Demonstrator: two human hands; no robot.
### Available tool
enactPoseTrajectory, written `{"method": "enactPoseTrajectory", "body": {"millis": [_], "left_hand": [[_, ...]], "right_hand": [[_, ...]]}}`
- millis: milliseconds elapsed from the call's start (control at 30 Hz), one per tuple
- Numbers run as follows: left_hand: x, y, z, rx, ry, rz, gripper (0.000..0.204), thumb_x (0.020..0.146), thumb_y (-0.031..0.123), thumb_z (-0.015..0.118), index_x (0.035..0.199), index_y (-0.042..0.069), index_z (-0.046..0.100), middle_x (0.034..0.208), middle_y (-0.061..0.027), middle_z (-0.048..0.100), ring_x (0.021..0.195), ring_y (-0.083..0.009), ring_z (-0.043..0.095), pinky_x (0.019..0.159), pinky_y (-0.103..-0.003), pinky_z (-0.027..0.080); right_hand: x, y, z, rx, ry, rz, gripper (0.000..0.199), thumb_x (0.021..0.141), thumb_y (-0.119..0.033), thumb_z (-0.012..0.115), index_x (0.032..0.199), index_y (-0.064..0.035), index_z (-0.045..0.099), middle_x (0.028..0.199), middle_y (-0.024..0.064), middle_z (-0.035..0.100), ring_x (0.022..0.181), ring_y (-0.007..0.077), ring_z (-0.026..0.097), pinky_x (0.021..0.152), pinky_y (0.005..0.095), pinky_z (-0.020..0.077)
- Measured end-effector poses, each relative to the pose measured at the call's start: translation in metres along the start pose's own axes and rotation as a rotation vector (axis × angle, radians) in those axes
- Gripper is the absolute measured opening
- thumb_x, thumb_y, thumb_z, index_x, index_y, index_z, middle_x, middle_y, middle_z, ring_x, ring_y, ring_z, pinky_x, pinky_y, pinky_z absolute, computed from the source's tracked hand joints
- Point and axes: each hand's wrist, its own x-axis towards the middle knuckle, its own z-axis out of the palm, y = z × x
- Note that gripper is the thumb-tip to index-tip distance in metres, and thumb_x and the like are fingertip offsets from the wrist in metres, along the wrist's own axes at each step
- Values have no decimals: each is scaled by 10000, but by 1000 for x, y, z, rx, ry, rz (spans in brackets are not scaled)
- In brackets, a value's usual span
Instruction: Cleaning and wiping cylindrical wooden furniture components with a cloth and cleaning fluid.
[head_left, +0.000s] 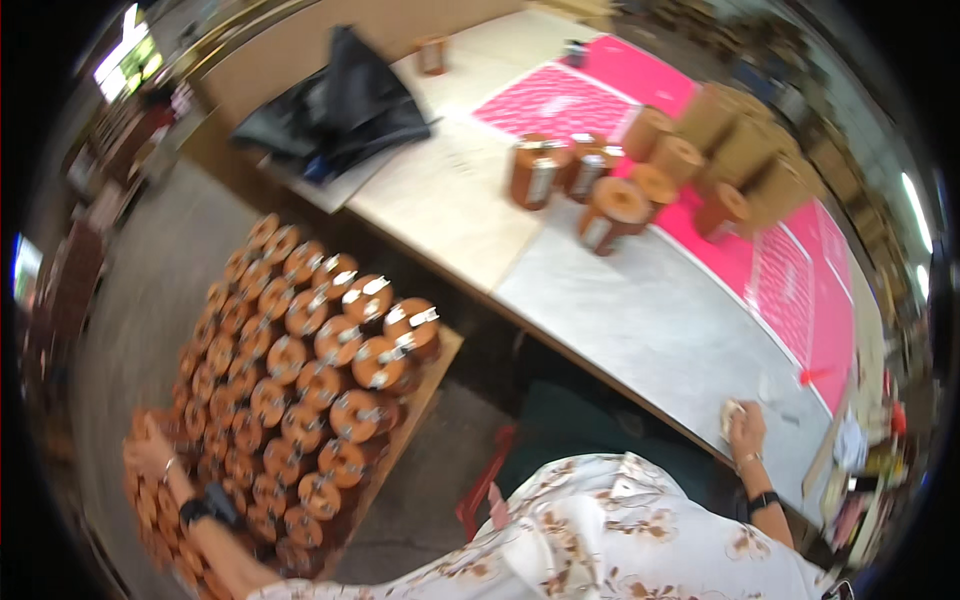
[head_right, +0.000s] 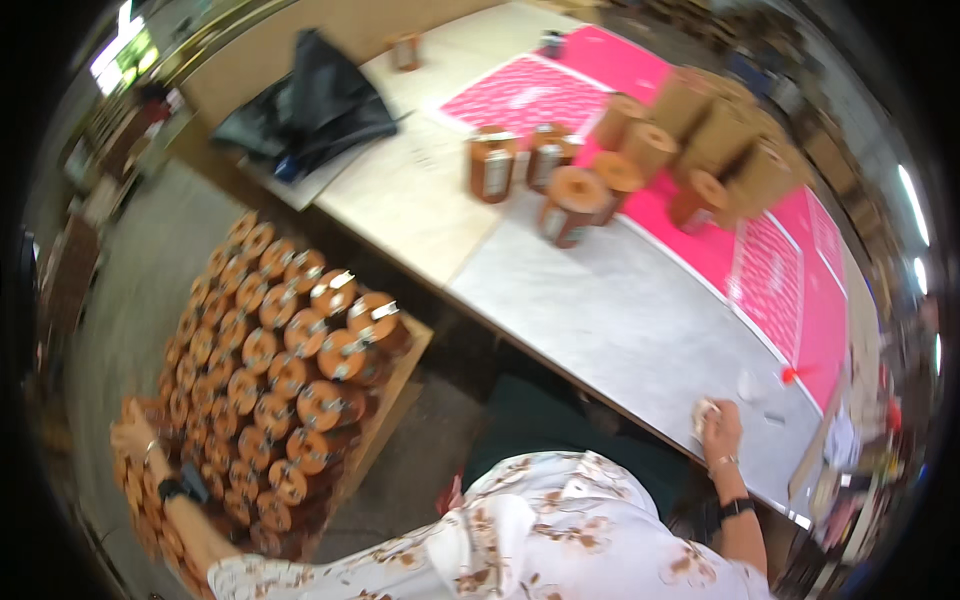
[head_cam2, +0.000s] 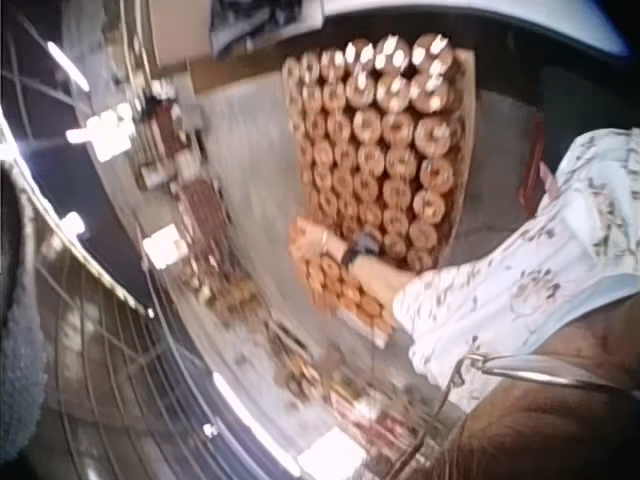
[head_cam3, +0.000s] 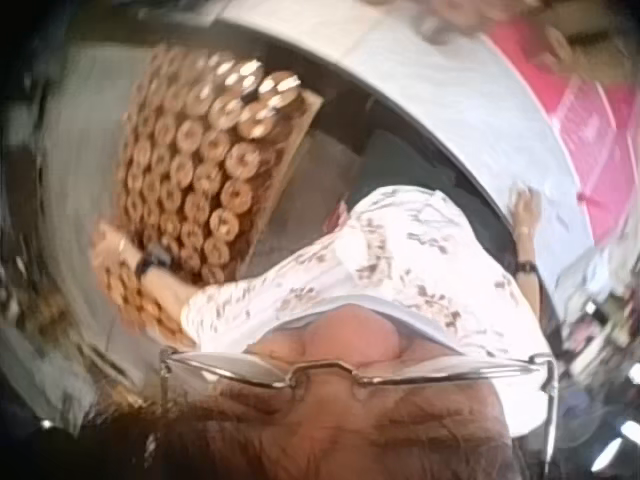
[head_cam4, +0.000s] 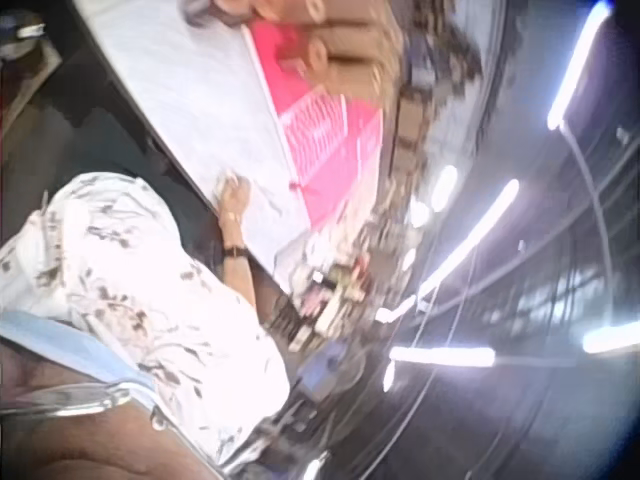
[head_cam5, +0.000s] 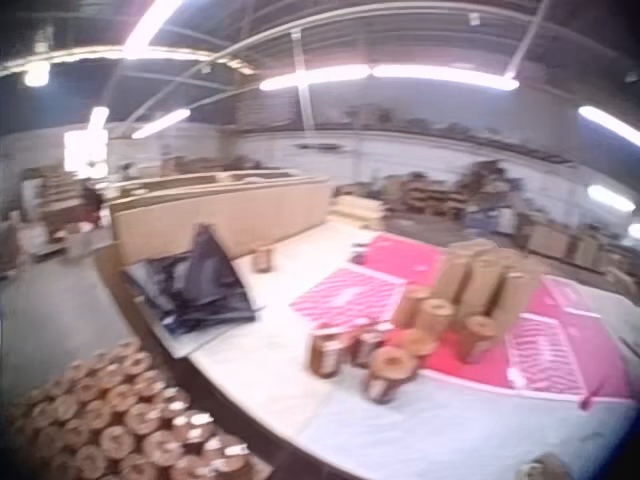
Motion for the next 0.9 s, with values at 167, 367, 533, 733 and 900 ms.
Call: {"method": "enactPoseTrajectory", "body": {"millis": [167,367,533,733,900], "left_hand": [[-12,178,-137,-999,24,382,642,878,356,686,1337,-26,449,1336,-186,478,1221,-266,490,998,-381,441],[-261,377,-304,-1504,-753,1056,734,720,141,818,1341,46,439,1273,-100,508,1117,-220,532,894,-324,473],[-420,466,-290,-1396,-1090,1075,983,683,319,851,1412,-9,278,1322,-171,459,1253,-262,436,995,-414,394],[-483,517,-267,-1564,-1137,893,975,633,310,883,1366,-4,322,1295,-173,494,1198,-255,507,997,-361,428],[-521,478,-294,-1603,-1283,902,822,635,234,876,1275,6,413,1212,-132,546,1127,-228,549,968,-340,439]], "right_hand": [[-7,-6,-5,200,69,51,138,872,-99,569,959,7,589,840,159,592,767,279,602,697,346,473],[-15,-10,-11,229,125,44,152,874,-104,560,966,14,584,884,167,581,784,306,593,712,360,470],[-14,-20,-16,373,215,27,171,872,-98,560,1010,-4,601,875,159,562,781,321,568,686,376,452],[-20,-13,-17,430,187,6,193,861,-92,571,1034,-14,607,862,158,558,769,326,566,679,383,456],[-16,-11,-24,423,144,28,183,845,-77,575,1013,-18,618,851,154,558,756,333,565,666,386,464]]}}
